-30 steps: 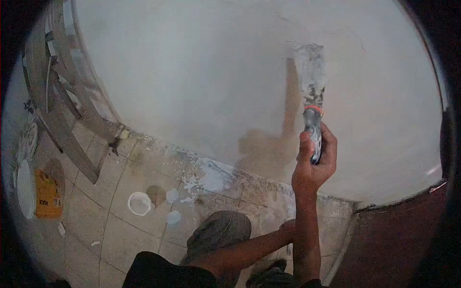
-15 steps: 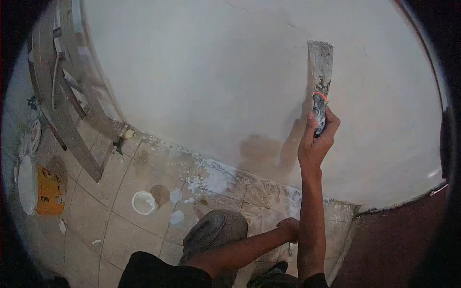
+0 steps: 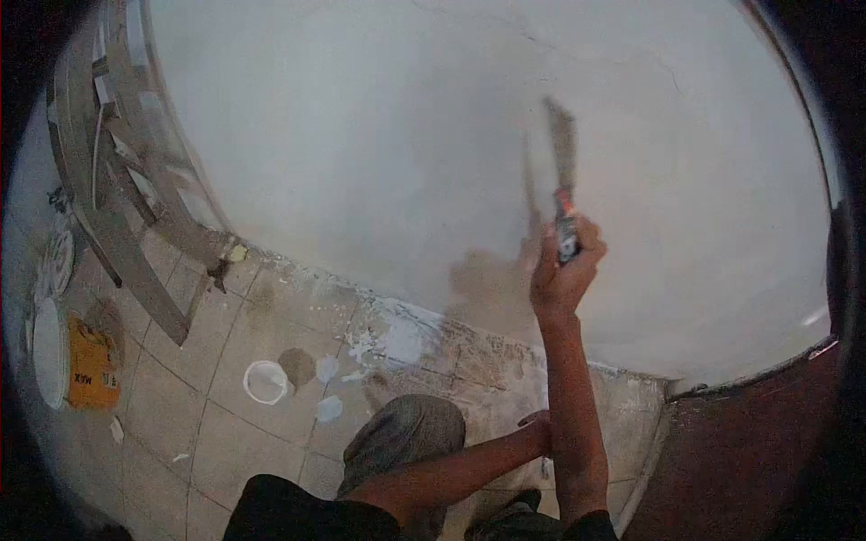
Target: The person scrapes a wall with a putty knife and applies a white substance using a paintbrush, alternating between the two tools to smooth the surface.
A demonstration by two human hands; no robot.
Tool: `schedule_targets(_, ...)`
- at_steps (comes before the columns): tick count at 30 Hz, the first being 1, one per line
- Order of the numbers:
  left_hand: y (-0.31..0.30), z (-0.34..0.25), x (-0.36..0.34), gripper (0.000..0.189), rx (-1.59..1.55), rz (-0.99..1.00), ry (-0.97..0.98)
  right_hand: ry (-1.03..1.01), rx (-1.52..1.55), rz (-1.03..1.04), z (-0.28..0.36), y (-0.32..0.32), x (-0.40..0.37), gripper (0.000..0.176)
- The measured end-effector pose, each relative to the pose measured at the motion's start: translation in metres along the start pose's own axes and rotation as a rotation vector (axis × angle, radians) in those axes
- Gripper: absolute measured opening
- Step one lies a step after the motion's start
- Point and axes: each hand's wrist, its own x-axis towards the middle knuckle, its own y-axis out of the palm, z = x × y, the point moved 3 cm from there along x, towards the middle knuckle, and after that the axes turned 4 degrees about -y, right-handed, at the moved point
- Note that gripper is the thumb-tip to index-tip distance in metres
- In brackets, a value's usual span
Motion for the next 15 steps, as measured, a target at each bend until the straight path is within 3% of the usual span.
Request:
schedule_targets(1,-0.013,-0.001,-0.005,0.056,0.045,0.082,-0.028,-0.028,-0.009,-0.167,0.000,-0.007,0.005,0.027)
schedule_targets(2,-0.011,-0.001,0.001,0.055,0.026,0.129,-0.019,-0.023,-0.010,-0.168,0.000,-0.010,0.012,0.027)
schedule_targets(4,0.017,0.002,0.023,0.055,-0.032,0.154,-0.010,-0.224,-0.209,-0.200,0.015,-0.019,0.025,0.030)
schedule_targets(9,0.063,0.010,0.063,0.053,-0.165,0.146,-0.042,-0.238,-0.161,-0.250,0.002,-0.017,0.023,0.031)
schedule_targets(13,0.085,0.016,0.076,0.048,-0.232,0.248,-0.138,-0.315,-0.239,-0.233,0.001,-0.018,0.029,0.028)
schedule_targets(15,0.099,0.017,0.086,0.047,-0.056,0.182,-0.054,-0.319,-0.214,-0.208,-0.003,-0.015,0.030,0.027)
